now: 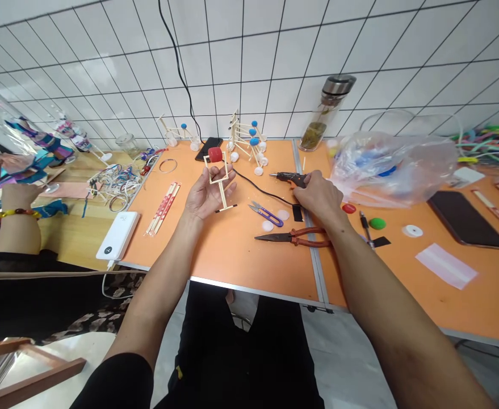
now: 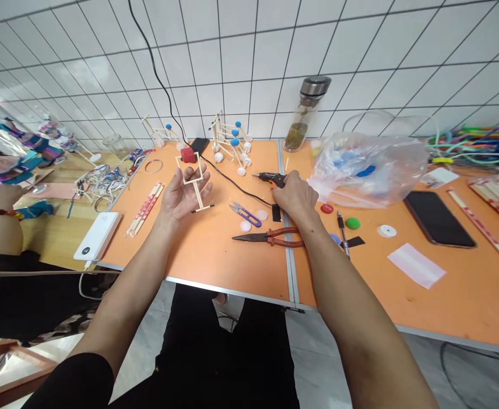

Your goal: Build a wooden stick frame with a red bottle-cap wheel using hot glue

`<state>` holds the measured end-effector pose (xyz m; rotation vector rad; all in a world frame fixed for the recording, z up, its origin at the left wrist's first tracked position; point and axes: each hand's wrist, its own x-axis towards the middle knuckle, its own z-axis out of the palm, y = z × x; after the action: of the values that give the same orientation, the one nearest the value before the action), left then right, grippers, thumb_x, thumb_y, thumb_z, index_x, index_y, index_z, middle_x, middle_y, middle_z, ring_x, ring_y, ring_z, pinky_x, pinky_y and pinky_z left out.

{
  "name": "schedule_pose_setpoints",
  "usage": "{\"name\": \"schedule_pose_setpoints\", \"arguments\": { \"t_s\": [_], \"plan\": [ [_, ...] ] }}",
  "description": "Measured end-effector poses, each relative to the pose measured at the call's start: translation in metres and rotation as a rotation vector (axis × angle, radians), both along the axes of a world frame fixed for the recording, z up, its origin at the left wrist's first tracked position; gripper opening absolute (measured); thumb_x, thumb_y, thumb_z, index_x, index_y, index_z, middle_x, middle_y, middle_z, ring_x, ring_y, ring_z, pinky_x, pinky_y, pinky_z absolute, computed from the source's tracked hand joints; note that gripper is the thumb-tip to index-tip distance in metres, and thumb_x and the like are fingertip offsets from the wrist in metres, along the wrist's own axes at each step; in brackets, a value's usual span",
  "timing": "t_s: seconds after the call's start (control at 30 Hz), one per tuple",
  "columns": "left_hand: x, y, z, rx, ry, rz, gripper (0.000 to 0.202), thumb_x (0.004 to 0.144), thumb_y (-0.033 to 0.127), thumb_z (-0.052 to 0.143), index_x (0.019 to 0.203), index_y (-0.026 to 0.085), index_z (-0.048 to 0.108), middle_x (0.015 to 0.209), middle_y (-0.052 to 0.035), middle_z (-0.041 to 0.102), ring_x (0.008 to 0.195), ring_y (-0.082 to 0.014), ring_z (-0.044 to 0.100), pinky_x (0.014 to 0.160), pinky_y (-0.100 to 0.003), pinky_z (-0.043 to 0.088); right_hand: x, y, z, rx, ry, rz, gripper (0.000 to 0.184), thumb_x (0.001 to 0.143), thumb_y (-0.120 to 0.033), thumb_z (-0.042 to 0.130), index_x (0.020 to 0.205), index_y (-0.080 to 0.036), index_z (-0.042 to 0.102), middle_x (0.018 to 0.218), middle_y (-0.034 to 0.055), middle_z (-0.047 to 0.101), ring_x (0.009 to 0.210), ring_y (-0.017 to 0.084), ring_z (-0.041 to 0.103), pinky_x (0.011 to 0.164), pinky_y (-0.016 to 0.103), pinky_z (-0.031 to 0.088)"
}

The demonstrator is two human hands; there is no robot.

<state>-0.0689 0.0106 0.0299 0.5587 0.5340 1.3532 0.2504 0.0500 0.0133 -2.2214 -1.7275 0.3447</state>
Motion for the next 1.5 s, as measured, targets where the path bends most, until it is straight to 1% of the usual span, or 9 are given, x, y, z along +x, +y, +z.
{"name": "schedule_pose_setpoints", "arguments": {
  "t_s": [0.13,0.27,0.43,0.57,0.7,1.0,1.17,1.33,1.5],
  "plan": [
    [0.001,-0.001,0.001,-0.009,0.017,0.016,0.039,0.119,0.045,0.064,0.092,0.023,0.081,0.137,-0.0066,0.088,0.152,-0.0279,0.075,0.129,-0.049,0.062,0.006,-0.001,-0.002,0.097,0.185,-0.063,0.046,0.088,-0.039,0.079,0.129,-0.023,0.066,0.134,0.0179,0.082,0.117,0.038,0.077,0.092,0.046,0.055],
    [0.002,-0.002,0.002,-0.007,0.018,0.020,0.039,0.119,0.046,0.065,0.093,0.023,0.081,0.137,-0.0060,0.088,0.151,-0.0274,0.076,0.129,-0.049,0.062,0.004,-0.009,0.006,0.179,0.657,-0.028,0.040,0.080,-0.035,0.086,0.112,-0.022,0.067,0.097,0.0059,0.077,0.081,0.023,0.071,0.074,0.036,0.053],
    [0.002,-0.003,0.001,0.013,0.003,0.018,0.047,0.125,0.044,0.051,0.096,0.023,0.082,0.132,-0.0061,0.089,0.147,-0.0252,0.078,0.129,-0.047,0.062,-0.011,-0.026,0.023,0.095,1.232,0.170,0.038,0.068,-0.035,0.094,0.093,-0.022,0.069,0.074,-0.0040,0.061,0.066,0.012,0.059,0.059,0.024,0.053],
    [0.002,-0.003,-0.002,0.018,0.029,0.003,0.043,0.122,0.047,0.057,0.096,0.025,0.082,0.136,-0.0059,0.088,0.146,-0.0260,0.079,0.128,-0.047,0.061,-0.022,-0.038,0.033,-0.020,1.496,0.198,0.045,0.060,-0.034,0.102,0.082,-0.022,0.064,0.075,-0.0033,0.064,0.066,0.009,0.058,0.057,0.018,0.056],
    [0.002,-0.004,-0.004,0.052,0.017,-0.022,0.040,0.121,0.048,0.060,0.098,0.025,0.083,0.132,-0.0057,0.089,0.137,-0.0244,0.083,0.126,-0.046,0.062,-0.028,-0.049,0.042,-0.082,1.657,0.268,0.051,0.058,-0.030,0.107,0.088,-0.023,0.067,0.077,-0.0065,0.058,0.069,0.008,0.053,0.054,0.015,0.050],
    [0.005,-0.010,-0.002,0.058,0.066,-0.056,0.033,0.113,0.054,0.072,0.100,0.026,0.083,0.131,-0.0072,0.088,0.140,-0.0271,0.082,0.130,-0.050,0.059,-0.038,-0.071,0.062,-0.015,1.574,0.458,0.064,0.074,-0.080,0.099,0.101,-0.028,0.072,0.103,0.0009,0.074,0.060,0.011,0.037,0.047,0.028,0.039],
    [0.008,-0.015,0.001,0.085,0.082,-0.086,0.031,0.111,0.053,0.076,0.098,0.025,0.082,0.126,-0.0086,0.089,0.137,-0.0295,0.083,0.131,-0.054,0.059,-0.039,-0.077,0.055,0.085,1.421,0.525,0.058,0.086,-0.081,0.093,0.103,-0.028,0.078,0.093,0.0021,0.076,0.056,0.012,0.044,0.044,0.029,0.033],
    [0.008,-0.016,0.001,0.044,0.076,-0.090,0.031,0.107,0.055,0.082,0.101,0.025,0.082,0.135,-0.0096,0.087,0.148,-0.0320,0.077,0.136,-0.056,0.055,-0.040,-0.084,0.051,0.288,1.190,0.550,0.052,0.100,-0.079,0.082,0.103,-0.027,0.083,0.071,0.0003,0.067,0.056,0.016,0.054,0.051,0.032,0.047],
    [0.009,-0.016,0.001,0.062,0.094,-0.087,0.030,0.106,0.053,0.084,0.100,0.024,0.081,0.136,-0.0108,0.086,0.153,-0.0356,0.073,0.136,-0.060,0.055,-0.046,-0.095,0.057,0.444,1.079,0.489,0.054,0.103,-0.081,0.078,0.108,-0.028,0.081,0.104,0.0071,0.086,0.057,0.016,0.061,0.054,0.036,0.054]
  ]
}}
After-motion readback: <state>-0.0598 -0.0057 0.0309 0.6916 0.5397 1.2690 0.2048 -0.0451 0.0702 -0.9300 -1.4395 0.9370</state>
